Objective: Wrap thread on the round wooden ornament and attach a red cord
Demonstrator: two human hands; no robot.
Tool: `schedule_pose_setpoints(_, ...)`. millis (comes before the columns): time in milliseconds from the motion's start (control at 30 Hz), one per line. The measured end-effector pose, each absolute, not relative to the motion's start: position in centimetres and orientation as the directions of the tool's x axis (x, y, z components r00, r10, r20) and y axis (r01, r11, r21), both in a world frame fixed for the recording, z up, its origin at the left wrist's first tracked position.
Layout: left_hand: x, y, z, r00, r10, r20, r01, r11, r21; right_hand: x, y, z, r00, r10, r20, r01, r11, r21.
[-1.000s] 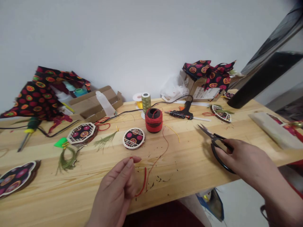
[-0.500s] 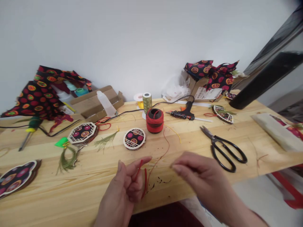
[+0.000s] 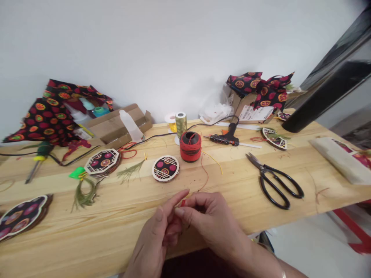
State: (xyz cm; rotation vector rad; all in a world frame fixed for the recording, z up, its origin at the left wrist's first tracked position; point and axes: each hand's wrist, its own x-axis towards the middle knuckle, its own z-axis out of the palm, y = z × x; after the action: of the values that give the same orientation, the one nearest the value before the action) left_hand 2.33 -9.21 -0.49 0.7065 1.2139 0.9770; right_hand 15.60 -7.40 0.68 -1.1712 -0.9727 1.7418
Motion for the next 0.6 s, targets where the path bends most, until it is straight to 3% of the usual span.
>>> schedule_pose_setpoints(167,2.6,-9.1,-0.2,0.069,0.881,-0.468,-0.242,0.47,0.849,16.3,-7.0,0.9,-0.157,0.945,-0.288,-0.175,-0.314,-0.933)
schedule_pose_setpoints(367,3.2,-9.3,0.6,0.017,0.912,-0.41,-0.09,0.41,0.908,16.6,-6.9,0.9,-0.107,0.958,-0.267,-0.074,-0.275,-0.959)
schedule_pose_setpoints(600,2.9,-9.2,1.1,-0.034,0.959,-0.28,0.103,0.282,0.954,17.5,-6.6,0.3,-0.096,0.994,-0.049,0.154,-0.034,-0.987)
